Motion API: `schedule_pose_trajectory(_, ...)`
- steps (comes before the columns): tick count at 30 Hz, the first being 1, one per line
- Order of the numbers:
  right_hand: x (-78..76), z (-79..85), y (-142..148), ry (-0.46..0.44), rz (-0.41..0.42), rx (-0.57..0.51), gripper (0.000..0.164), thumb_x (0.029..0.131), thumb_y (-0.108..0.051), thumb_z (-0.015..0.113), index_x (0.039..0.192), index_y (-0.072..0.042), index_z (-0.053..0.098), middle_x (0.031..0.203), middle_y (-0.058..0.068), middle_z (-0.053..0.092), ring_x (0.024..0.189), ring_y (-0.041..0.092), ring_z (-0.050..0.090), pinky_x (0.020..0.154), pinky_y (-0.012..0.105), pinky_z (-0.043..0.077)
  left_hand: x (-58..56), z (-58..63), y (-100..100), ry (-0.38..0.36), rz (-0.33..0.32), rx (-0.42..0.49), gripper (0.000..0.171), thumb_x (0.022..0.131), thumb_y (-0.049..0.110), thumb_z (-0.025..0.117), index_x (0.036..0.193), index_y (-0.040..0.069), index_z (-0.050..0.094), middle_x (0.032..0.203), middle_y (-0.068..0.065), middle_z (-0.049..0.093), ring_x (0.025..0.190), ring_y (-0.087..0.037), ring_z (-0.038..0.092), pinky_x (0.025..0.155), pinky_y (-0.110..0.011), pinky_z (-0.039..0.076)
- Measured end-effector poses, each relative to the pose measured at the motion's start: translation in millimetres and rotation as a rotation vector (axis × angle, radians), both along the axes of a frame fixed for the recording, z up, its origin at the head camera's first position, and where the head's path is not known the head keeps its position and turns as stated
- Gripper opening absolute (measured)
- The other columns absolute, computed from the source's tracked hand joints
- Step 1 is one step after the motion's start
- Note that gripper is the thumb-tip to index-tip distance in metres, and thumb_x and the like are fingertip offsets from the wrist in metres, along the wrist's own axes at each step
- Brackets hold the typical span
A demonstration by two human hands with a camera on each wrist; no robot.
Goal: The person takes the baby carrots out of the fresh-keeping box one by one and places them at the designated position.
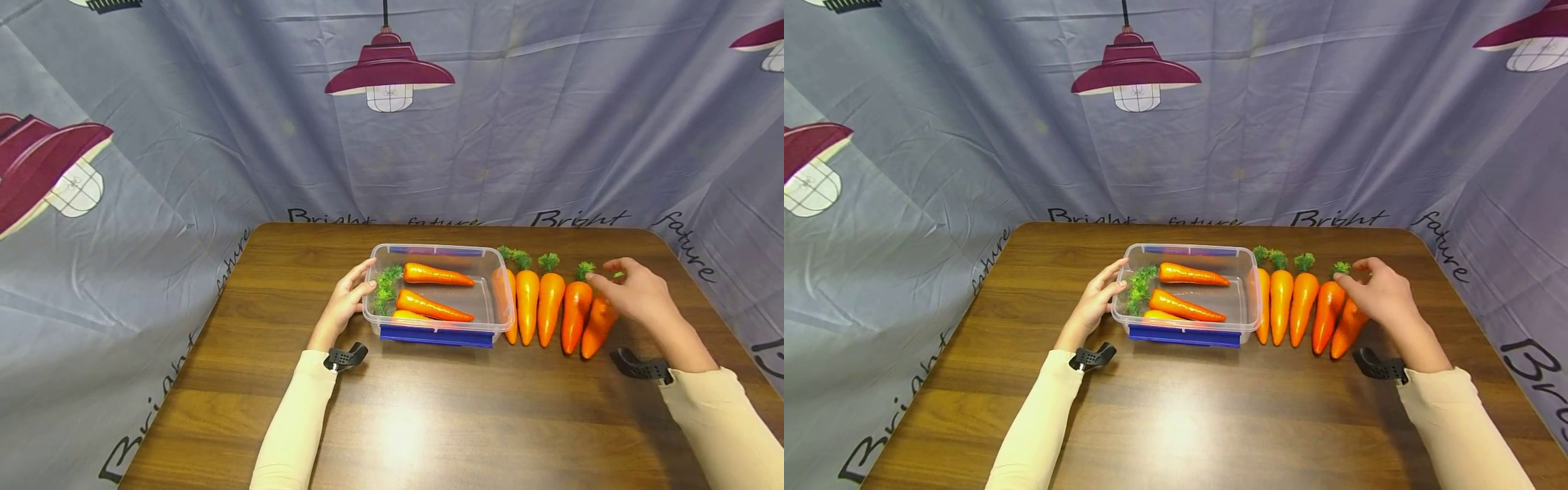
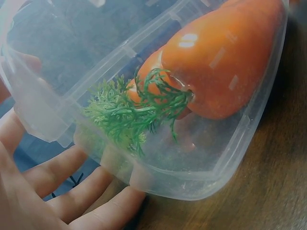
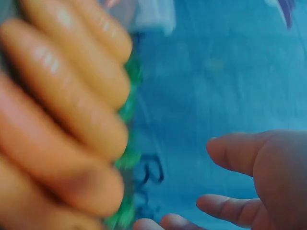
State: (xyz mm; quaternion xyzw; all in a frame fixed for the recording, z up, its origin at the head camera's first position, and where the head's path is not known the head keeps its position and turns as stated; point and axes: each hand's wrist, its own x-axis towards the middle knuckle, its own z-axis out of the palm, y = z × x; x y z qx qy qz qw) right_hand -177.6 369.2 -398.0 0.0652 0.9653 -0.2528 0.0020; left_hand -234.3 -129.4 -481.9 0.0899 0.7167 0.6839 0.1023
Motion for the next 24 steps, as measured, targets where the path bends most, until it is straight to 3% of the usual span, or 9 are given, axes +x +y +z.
schedule_pose_trajectory(6, -14.1, 17.0, -48, -0.026, 0.085, -0.094, 0.068, 0.101, -0.048, 0.055, 0.142, 0.006, 0.045, 0.124, 0.037, 0.06, 0.076, 0.024, 0.069, 0.059, 0.03, 0.057, -0.4, 0.5, 0, 0.002, -0.001, 0.005, 0.056, 0.102, 0.015, 0.053, 0.156, 0.018, 0.041, 0.161, -0.018, 0.04, 0.114, -0.025, 0.062, 0.077, -0.033, 0.064)
schedule_pose_trajectory(13, -30.6, 30.7, -106, 0.01, 0.175, -0.135, 0.06, 0.1, -0.046, 0.058, 0.141, -0.003, 0.051, 0.122, 0.027, 0.065, 0.093, 0.033, 0.068, 0.066, 0.029, 0.052, -2.1, -1.5, 0, -0.006, -0.002, 0.003, 0.056, 0.103, 0.014, 0.053, 0.157, 0.017, 0.04, 0.161, -0.019, 0.039, 0.114, -0.024, 0.062, 0.078, -0.033, 0.064)
schedule_pose_trajectory(19, -43.0, 27.1, -147, 0.018, 0.24, -0.162, 0.052, 0.099, -0.041, 0.062, 0.138, -0.007, 0.055, 0.118, 0.021, 0.069, 0.101, 0.034, 0.066, 0.074, 0.033, 0.052, -2.5, -1.9, 0, -0.011, -0.005, 0.014, 0.056, 0.102, 0.014, 0.054, 0.156, 0.017, 0.041, 0.161, -0.019, 0.04, 0.113, -0.025, 0.062, 0.076, -0.032, 0.063)
schedule_pose_trajectory(24, -53.6, 15.0, -173, 0.006, 0.297, -0.186, 0.051, 0.096, -0.036, 0.067, 0.135, -0.005, 0.057, 0.11, 0.02, 0.073, 0.088, 0.03, 0.068, 0.068, 0.031, 0.052, -1.5, -1.1, 1, -0.001, -0.002, 0.039, 0.056, 0.102, 0.011, 0.053, 0.156, 0.015, 0.04, 0.158, -0.021, 0.042, 0.11, -0.023, 0.062, 0.075, -0.031, 0.063)
